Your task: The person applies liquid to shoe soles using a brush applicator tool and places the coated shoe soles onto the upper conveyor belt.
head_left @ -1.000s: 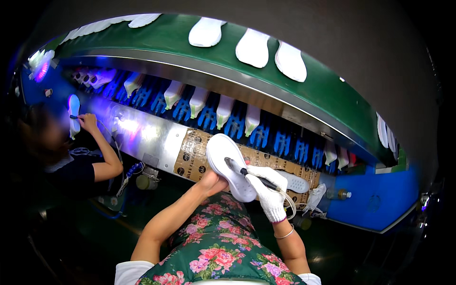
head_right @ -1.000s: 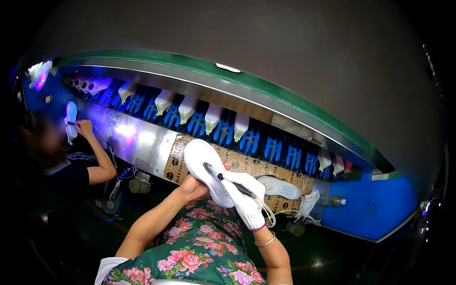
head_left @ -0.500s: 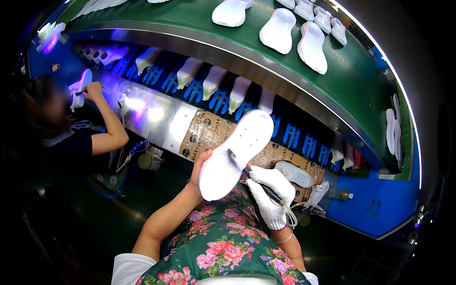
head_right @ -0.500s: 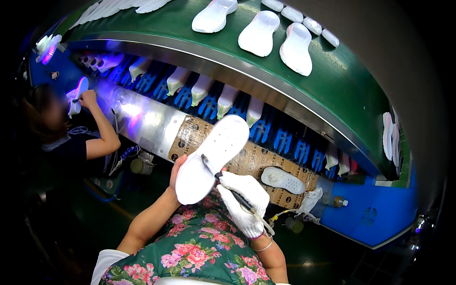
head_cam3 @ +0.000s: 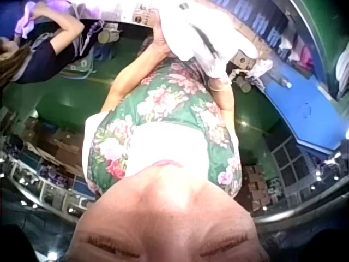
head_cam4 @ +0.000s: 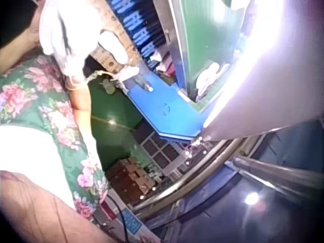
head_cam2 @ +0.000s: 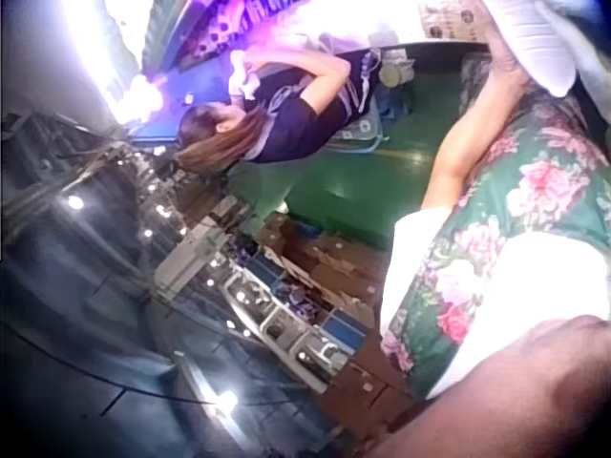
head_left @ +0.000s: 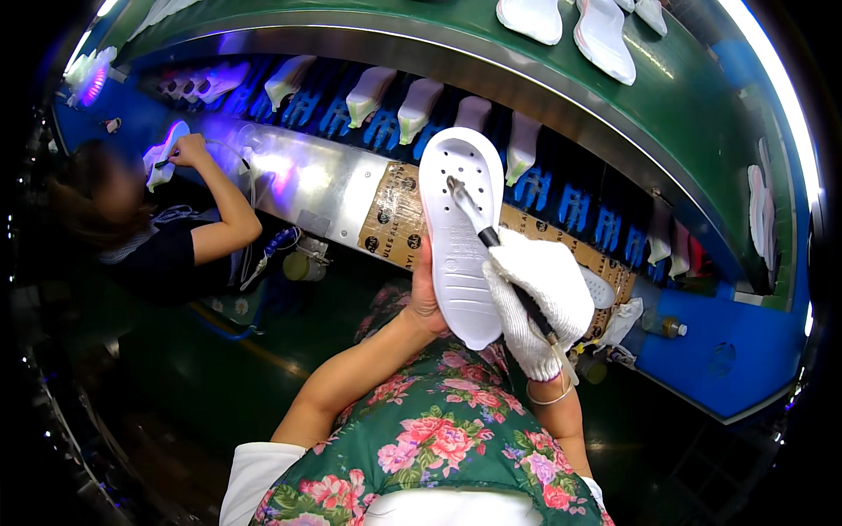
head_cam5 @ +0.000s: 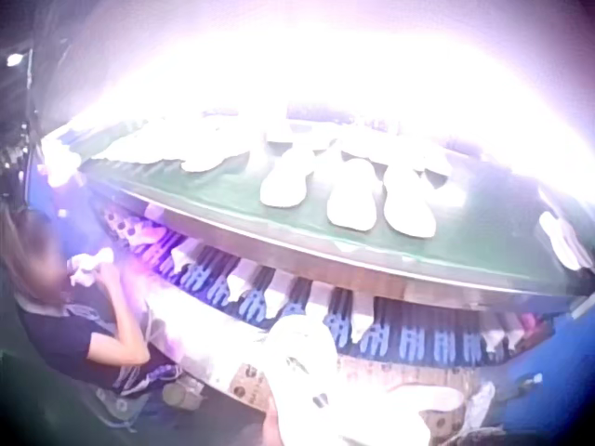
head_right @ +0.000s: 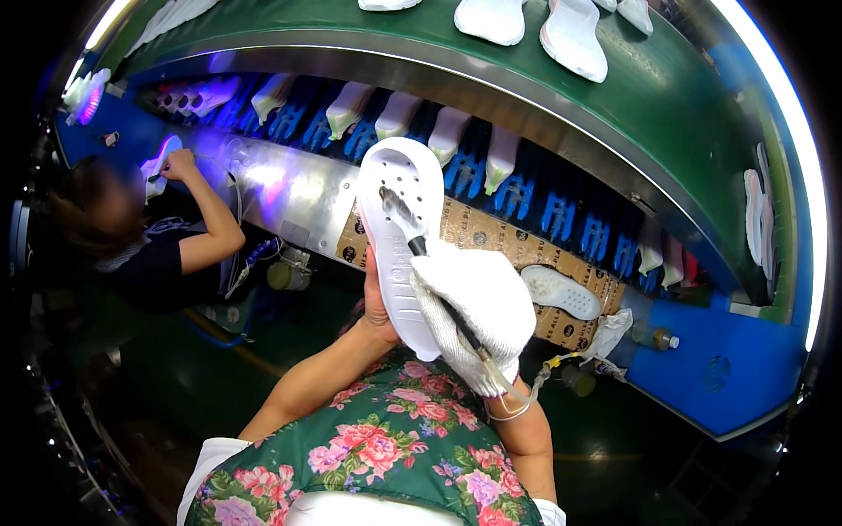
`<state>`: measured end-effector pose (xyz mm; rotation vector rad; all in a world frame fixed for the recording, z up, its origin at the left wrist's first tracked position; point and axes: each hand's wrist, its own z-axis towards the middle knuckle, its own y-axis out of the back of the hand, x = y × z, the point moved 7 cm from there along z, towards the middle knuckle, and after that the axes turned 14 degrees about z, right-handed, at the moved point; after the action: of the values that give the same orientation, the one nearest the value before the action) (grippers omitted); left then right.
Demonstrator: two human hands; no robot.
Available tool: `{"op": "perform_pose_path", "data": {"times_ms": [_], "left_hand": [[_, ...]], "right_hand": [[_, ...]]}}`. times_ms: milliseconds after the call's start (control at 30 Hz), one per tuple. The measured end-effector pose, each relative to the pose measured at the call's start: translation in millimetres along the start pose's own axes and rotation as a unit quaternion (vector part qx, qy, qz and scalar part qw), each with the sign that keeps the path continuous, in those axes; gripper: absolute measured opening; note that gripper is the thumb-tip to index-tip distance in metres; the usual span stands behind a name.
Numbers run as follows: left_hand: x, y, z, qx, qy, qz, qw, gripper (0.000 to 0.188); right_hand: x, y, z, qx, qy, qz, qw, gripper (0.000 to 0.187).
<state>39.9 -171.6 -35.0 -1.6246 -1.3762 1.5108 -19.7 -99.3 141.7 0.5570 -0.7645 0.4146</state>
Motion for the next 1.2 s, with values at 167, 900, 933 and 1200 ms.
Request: {"op": "perform_pose_path", "data": {"times_ms": [167,900,933,1200], "left_hand": [[17,11,-5,0.040,0.022,-0.006,0.999,0.087],[-2,-4,17,0.161,-0.004,-0.033,0.986,0.092],[-4,-3,21,0.172,0.011,-0.044,0.984,0.091],[-17,0,27,0.100,0.000,-0.035,0.994,0.097]], "right_hand": [[5,-2,1,-0.004,0.036,-0.068,0.997,0.026],[-4,-17,-18,-0.010,0.012,-0.013,1.000,0.028],[-5,-23,-22,0.014,0.007,-0.019,1.000,0.031],[-19,-20,-27,0.015,-0.043,0.043,0.998,0.026]]}}
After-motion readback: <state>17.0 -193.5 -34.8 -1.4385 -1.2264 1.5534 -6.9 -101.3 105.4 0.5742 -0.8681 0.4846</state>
